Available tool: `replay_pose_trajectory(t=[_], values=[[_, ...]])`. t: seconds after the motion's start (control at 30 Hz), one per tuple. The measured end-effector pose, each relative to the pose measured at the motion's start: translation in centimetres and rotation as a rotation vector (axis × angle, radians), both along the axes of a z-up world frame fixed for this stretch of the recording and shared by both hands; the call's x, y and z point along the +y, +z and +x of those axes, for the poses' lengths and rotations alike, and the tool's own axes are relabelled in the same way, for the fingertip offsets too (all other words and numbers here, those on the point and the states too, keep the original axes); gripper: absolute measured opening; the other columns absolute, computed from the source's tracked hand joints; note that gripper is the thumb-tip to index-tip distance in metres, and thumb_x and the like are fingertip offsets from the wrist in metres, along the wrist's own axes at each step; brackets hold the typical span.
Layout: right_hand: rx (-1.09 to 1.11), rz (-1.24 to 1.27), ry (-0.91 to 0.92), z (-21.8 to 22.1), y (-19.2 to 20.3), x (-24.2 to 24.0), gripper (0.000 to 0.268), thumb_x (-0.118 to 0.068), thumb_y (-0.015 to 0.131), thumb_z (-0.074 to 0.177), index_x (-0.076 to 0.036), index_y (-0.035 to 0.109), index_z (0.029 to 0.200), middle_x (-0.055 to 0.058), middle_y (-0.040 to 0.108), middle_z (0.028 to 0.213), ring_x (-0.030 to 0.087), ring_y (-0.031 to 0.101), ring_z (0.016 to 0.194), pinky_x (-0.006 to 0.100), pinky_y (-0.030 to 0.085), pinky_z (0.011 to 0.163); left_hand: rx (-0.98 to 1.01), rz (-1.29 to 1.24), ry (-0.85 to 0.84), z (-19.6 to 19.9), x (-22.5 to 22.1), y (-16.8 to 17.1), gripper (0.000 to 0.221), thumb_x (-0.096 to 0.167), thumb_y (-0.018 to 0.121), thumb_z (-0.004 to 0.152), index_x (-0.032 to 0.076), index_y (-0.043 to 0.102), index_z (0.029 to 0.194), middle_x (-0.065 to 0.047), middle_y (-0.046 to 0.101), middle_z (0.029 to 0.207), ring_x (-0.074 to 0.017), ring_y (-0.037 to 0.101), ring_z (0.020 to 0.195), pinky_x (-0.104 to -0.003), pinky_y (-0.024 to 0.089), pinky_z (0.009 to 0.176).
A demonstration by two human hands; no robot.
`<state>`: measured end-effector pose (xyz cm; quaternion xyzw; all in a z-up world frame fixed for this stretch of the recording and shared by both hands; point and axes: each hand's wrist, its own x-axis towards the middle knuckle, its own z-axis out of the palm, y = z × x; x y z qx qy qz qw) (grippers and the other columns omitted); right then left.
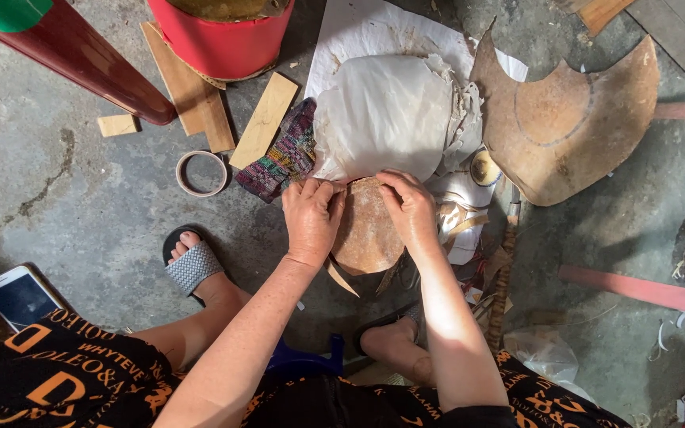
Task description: Securing leather strips to a wooden drum shell using glue and a hammer.
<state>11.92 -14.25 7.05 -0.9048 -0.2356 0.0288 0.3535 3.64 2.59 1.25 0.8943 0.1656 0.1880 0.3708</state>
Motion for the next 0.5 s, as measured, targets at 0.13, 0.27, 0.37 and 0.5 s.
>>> replay_pose_trajectory(t=[0.13,0.27,0.37,0.5], values=[[-0.035,-0.024,0.005,-0.17,-0.98,-0.42,0.021,-0.004,0.071,0.092,-0.011,0.077,0.111,0.011,0.076,0.110,0.034,0.072,0.103,0.044,0.057,0.089,0.013,0.003,0.006,0.23,0.03,0.16,0.014,0.026,0.081,0.081,0.028,0.067,0.081,0.005,0.055,0.080,-0.0207,0.061,0.095,-0.037,0.045,0.093],[-0.051,-0.026,0.012,0.00,-1.05,-0.34,0.019,-0.006,0.072,0.092,-0.011,0.078,0.110,0.010,0.076,0.109,0.033,0.072,0.103,0.043,0.057,0.089,0.011,-0.027,0.010,0.45,0.01,0.59,0.013,0.026,0.081,0.082,0.028,0.068,0.081,0.005,0.055,0.080,-0.0212,0.060,0.094,-0.037,0.045,0.093],[-0.056,-0.025,0.015,0.06,-0.73,-0.20,0.019,-0.006,0.072,0.092,-0.011,0.078,0.110,0.011,0.076,0.108,0.034,0.072,0.102,0.043,0.057,0.088,0.018,-0.019,0.000,0.63,-0.09,0.47,0.014,0.027,0.082,0.081,0.028,0.068,0.081,0.004,0.055,0.081,-0.0217,0.060,0.094,-0.037,0.044,0.094],[-0.066,-0.033,0.013,0.00,-0.62,-0.14,0.019,-0.007,0.072,0.092,-0.011,0.078,0.110,0.011,0.075,0.107,0.034,0.072,0.101,0.043,0.057,0.087,0.034,-0.016,-0.011,0.67,-0.15,0.26,0.014,0.028,0.082,0.080,0.029,0.068,0.081,0.004,0.056,0.081,-0.0203,0.059,0.096,-0.036,0.042,0.097]])
